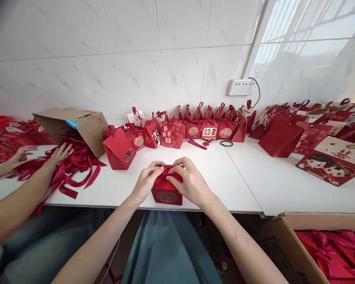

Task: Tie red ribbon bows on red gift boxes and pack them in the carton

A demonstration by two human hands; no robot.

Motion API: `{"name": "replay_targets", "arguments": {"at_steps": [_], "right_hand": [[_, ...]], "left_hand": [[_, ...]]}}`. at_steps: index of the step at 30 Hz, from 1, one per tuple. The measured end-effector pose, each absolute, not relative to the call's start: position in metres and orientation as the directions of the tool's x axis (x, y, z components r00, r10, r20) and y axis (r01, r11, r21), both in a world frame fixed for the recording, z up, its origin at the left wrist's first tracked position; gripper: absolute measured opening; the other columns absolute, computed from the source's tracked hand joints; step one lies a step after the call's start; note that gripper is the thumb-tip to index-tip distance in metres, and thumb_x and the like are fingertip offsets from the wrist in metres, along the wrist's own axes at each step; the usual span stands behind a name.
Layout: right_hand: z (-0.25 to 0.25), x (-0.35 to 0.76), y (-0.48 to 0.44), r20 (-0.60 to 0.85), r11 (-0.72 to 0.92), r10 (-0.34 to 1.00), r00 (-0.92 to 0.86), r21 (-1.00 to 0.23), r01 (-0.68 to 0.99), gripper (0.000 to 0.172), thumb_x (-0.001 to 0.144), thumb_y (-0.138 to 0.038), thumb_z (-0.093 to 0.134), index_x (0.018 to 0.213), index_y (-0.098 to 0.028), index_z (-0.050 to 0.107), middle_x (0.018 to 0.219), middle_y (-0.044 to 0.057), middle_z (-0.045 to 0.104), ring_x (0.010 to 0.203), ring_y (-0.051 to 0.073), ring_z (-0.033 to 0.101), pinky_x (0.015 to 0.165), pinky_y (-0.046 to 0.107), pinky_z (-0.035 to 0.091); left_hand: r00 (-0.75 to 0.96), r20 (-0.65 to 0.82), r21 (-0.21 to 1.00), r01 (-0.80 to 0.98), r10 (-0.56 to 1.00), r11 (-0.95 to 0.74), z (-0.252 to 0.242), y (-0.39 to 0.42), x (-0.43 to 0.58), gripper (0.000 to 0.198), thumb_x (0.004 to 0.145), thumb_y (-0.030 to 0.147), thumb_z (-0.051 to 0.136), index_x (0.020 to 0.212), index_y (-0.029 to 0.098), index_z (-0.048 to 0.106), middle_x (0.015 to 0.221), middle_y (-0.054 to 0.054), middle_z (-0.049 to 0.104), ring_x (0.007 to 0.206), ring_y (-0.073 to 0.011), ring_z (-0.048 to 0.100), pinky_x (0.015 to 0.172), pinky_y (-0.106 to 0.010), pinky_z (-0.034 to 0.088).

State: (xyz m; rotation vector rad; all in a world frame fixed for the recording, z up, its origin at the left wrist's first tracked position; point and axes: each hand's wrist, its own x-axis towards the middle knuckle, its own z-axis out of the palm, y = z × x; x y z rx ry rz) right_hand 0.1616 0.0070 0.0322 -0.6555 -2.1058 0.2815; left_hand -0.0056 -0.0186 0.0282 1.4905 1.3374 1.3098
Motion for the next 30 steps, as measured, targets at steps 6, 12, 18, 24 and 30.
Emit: {"name": "replay_targets", "arguments": {"at_steps": [6,12,18,24,30], "right_hand": [[0.032,0.161,0.007,0.701,0.842,0.534,-0.473,-0.390,0.373,0.013,0.089,-0.018,0.051,0.084,-0.019,0.063,0.089,0.008,0.058,0.081,0.019,0.059,0.072,0.034,0.054],[0.035,0.166,0.006,0.705,0.842,0.528,-0.472,-0.365,0.397,0.015,0.090,-0.016,0.049,0.083,-0.019,0.063,0.086,0.008,0.058,0.079,0.019,0.059,0.072,0.034,0.053],[0.034,0.179,0.005,0.653,0.801,0.578,-0.489,-0.339,0.493,0.015,0.090,-0.017,0.047,0.086,-0.020,0.061,0.090,0.009,0.058,0.078,0.020,0.059,0.071,0.036,0.052],[0.034,0.178,0.001,0.631,0.793,0.583,-0.511,-0.304,0.529,0.015,0.092,-0.016,0.044,0.087,-0.020,0.058,0.087,0.008,0.058,0.074,0.019,0.059,0.069,0.034,0.051],[0.033,0.183,-0.001,0.636,0.819,0.557,-0.534,-0.312,0.482,0.018,0.094,-0.016,0.039,0.089,-0.021,0.056,0.087,0.006,0.057,0.070,0.015,0.060,0.061,0.026,0.050]], "left_hand": [[-0.025,0.225,0.944,0.253,0.974,-0.211,0.027,-0.018,-0.009,0.033,0.085,0.037,0.046,0.061,0.017,0.057,0.104,-0.008,0.061,0.102,-0.0216,0.054,0.088,-0.031,0.043],[-0.012,0.280,0.887,0.386,0.960,-0.254,0.032,-0.023,-0.017,0.033,0.088,0.038,0.042,0.069,0.017,0.059,0.102,-0.007,0.061,0.101,-0.0209,0.055,0.090,-0.031,0.040],[-0.085,0.406,0.760,0.585,0.910,-0.285,0.041,-0.033,-0.026,0.027,0.087,0.036,0.044,0.071,0.019,0.057,0.088,-0.004,0.058,0.088,-0.0184,0.056,0.083,-0.029,0.041],[-0.053,0.423,0.659,0.703,0.905,-0.267,0.043,-0.049,-0.016,0.017,0.089,0.032,0.041,0.080,0.021,0.052,0.074,0.000,0.057,0.071,-0.0160,0.054,0.076,-0.030,0.040],[-0.077,0.377,0.713,0.660,0.923,-0.237,0.029,-0.052,-0.014,0.017,0.090,0.030,0.038,0.080,0.022,0.049,0.078,0.000,0.059,0.075,-0.0168,0.053,0.074,-0.029,0.040]]}}
